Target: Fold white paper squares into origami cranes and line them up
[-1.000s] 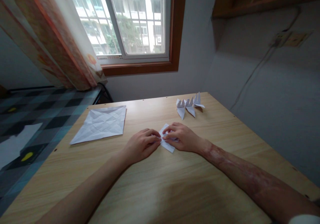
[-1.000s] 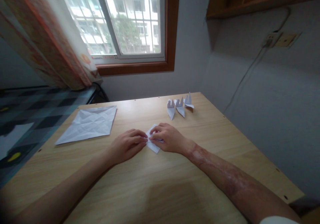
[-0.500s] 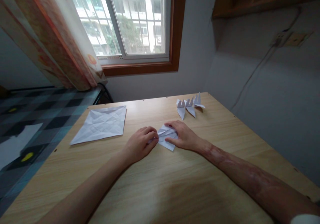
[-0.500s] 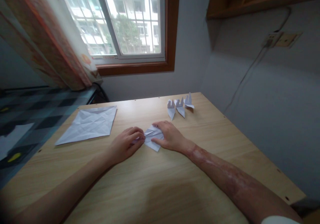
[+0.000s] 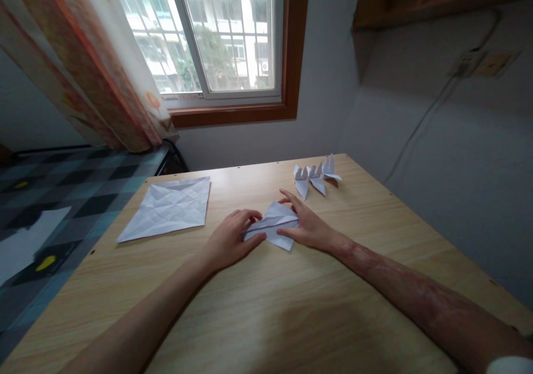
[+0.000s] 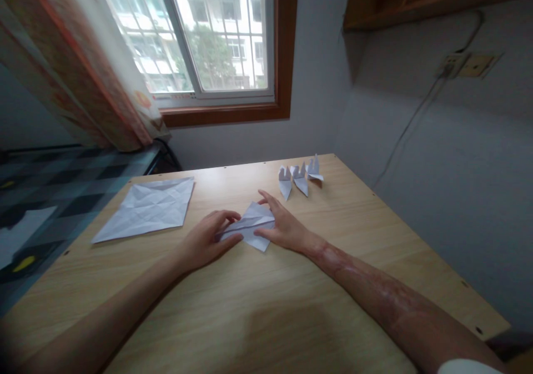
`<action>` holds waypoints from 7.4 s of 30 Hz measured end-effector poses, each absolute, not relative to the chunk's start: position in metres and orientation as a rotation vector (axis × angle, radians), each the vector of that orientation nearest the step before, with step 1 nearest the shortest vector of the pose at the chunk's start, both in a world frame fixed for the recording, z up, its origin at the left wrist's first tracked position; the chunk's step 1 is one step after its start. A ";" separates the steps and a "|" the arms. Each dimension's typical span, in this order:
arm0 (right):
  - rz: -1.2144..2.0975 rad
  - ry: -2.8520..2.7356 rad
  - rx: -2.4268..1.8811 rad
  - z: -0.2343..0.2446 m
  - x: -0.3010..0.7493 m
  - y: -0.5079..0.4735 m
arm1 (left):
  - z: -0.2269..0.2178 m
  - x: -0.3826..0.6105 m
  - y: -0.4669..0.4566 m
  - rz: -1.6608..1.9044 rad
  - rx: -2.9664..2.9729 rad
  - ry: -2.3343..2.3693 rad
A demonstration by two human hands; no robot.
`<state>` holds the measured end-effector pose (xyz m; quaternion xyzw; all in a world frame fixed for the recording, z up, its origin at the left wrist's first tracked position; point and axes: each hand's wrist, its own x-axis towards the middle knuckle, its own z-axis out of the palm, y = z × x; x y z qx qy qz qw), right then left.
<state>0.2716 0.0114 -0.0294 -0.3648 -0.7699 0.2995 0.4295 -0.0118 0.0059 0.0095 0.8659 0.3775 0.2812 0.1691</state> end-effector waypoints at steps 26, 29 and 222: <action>0.774 -2.061 -0.952 -0.005 0.268 0.000 | 0.008 -0.004 0.004 0.917 1.992 1.085; 0.588 -2.165 -0.906 -0.006 0.268 -0.002 | 0.008 -0.004 0.003 1.056 2.056 1.124; 0.047 -2.477 -0.608 -0.007 0.270 0.000 | 0.005 -0.013 0.007 0.797 2.845 0.768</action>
